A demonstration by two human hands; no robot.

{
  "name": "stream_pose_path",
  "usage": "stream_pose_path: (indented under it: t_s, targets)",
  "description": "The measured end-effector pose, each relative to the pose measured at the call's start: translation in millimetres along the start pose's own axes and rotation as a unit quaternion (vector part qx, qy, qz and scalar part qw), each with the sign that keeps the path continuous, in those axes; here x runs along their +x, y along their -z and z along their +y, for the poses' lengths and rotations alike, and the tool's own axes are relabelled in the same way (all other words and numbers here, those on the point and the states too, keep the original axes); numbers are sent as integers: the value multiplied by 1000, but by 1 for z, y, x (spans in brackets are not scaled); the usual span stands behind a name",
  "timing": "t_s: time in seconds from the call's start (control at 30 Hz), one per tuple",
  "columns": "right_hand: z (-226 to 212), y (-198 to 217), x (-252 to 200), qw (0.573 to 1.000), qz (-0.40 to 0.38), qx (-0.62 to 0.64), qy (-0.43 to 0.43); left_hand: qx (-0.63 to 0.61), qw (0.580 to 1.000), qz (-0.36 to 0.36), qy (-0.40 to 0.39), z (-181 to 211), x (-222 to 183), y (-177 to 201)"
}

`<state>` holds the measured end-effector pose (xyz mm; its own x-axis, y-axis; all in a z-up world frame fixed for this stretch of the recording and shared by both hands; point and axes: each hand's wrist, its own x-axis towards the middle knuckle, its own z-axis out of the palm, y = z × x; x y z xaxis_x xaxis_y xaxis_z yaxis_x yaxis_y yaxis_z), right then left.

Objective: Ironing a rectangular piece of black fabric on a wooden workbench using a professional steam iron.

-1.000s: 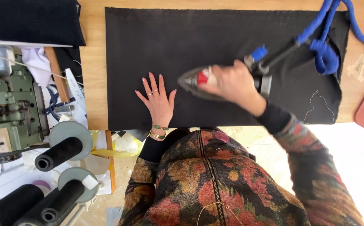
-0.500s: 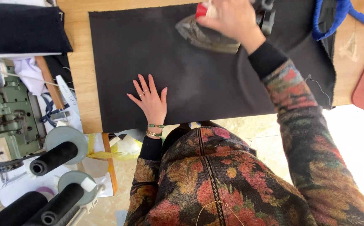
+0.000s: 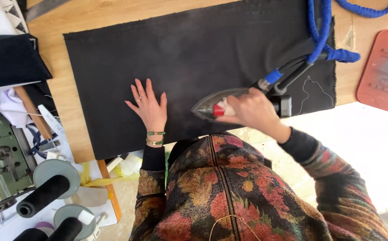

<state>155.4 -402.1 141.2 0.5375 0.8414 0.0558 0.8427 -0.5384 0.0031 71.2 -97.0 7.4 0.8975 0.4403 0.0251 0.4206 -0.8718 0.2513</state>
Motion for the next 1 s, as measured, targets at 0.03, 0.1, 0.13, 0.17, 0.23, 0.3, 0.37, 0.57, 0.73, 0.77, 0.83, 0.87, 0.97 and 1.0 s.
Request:
stream_pose_path:
  t_s: [0.03, 0.1, 0.13, 0.17, 0.23, 0.3, 0.37, 0.57, 0.73, 0.77, 0.83, 0.87, 0.97, 1.0]
  targets:
    - [11, 1, 3, 1000, -1, 1, -1, 0, 1000, -1, -1, -1, 1, -5]
    - [31, 4, 8, 998, 39, -22, -49, -26, 999, 15, 19, -3, 1, -16]
    - [48, 0, 12, 998, 39, -22, -49, -26, 999, 16, 20, -3, 2, -15]
    - [64, -4, 16, 995, 40, -62, -60, -27, 999, 10, 18, -3, 2, -15]
    - [101, -15, 25, 992, 42, -100, -68, -27, 999, 4, 18, -2, 1, -14]
    - [140, -28, 38, 988, 59, -121, -72, -7, 999, 16, 33, 0, 2, -15]
    - [178, -42, 46, 986, 73, -134, -64, -3, 999, 14, 35, -2, 2, -18]
    - [224, -48, 56, 991, 107, -58, -56, -14, 999, 5, 38, -2, 3, -13]
    - [197, -38, 11, 994, 69, -73, -51, -12, 999, 7, 41, -1, 5, -20]
    - [182, -31, 1, 993, 61, -83, -56, -8, 999, 6, 46, 2, 6, -18]
    - [156, -24, -23, 992, 53, -92, -62, -4, 999, 5, 49, 8, 7, -14]
    - [146, -25, -37, 995, 39, -71, -51, -6, 999, 12, 34, 12, 8, -11]
    - [127, -25, -77, 997, 42, -46, -37, 2, 1000, 13, 10, 24, 11, -6]
    - [122, -26, -90, 997, 58, -42, -34, 13, 1000, 9, 1, 28, 13, -4]
